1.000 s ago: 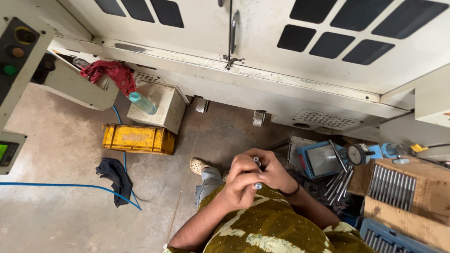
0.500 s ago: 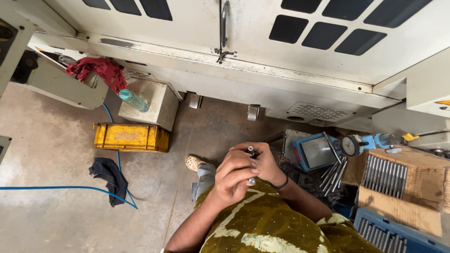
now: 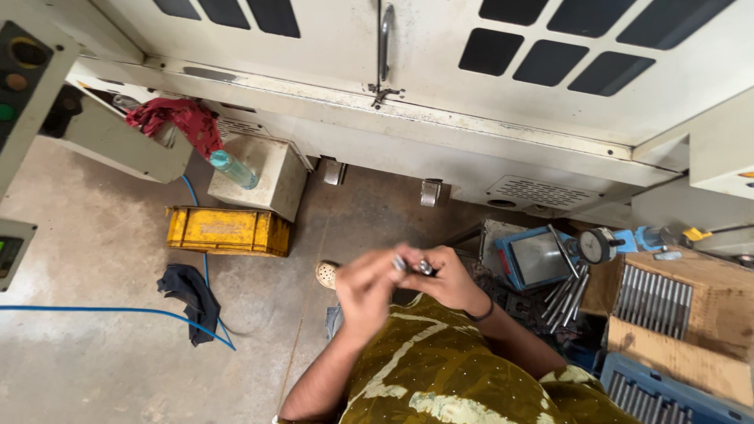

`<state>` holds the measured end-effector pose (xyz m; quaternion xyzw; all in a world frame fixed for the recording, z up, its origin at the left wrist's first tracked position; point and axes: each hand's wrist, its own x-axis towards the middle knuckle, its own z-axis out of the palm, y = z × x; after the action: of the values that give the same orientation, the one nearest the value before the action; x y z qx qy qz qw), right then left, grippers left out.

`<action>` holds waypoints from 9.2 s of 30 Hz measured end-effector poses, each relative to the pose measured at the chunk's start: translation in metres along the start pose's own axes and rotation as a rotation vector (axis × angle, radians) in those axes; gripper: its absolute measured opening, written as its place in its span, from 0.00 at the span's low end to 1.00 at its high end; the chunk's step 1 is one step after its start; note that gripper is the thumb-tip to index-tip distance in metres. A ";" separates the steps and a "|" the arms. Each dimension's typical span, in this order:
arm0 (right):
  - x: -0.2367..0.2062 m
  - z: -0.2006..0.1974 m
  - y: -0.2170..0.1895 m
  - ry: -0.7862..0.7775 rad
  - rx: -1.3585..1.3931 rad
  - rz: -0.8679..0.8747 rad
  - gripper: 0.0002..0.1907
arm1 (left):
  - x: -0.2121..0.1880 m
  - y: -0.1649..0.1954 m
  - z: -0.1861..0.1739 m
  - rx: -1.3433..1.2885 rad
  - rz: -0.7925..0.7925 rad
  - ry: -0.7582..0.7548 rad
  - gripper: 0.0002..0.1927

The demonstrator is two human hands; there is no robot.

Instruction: The person opens a CNC machine door and removes a metal rod from the chuck. They then move to a nearby cart to compare the rod with other similar rods and a metal block, handling them one by one. The person returns to the machine to insert the rod back into the chuck and closes the door.

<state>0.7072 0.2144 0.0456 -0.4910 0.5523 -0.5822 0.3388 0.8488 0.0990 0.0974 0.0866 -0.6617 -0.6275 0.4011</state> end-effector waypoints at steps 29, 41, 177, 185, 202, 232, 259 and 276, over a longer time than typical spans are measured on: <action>0.008 -0.007 -0.067 0.153 -0.302 -0.036 0.17 | 0.022 0.006 -0.008 0.160 -0.319 -0.057 0.14; 0.000 -0.017 -0.088 -0.006 0.140 0.278 0.17 | 0.013 -0.013 -0.024 -0.473 -0.316 0.048 0.13; 0.145 -0.030 -0.038 0.056 0.275 0.096 0.23 | 0.183 -0.017 -0.126 0.244 -0.511 -0.435 0.11; 0.226 -0.040 -0.032 0.201 0.275 0.080 0.22 | 0.270 -0.053 -0.164 0.117 -0.454 -0.435 0.09; 0.272 -0.080 0.012 0.826 0.567 -0.103 0.20 | 0.467 -0.073 -0.092 -0.062 -0.030 -0.707 0.19; 0.251 -0.043 -0.015 0.809 0.428 0.115 0.22 | 0.441 -0.105 -0.138 0.413 -0.051 -0.216 0.16; 0.664 -0.054 0.100 0.723 0.835 0.301 0.17 | 0.507 -0.147 -0.399 0.616 0.189 0.433 0.09; 0.928 -0.040 0.059 1.200 1.363 0.064 0.12 | 0.529 -0.176 -0.499 0.501 0.124 0.573 0.22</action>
<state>0.3927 -0.6519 0.1747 0.2171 0.1853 -0.9311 0.2272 0.7480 -0.6426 0.1075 0.3136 -0.6595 -0.3715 0.5734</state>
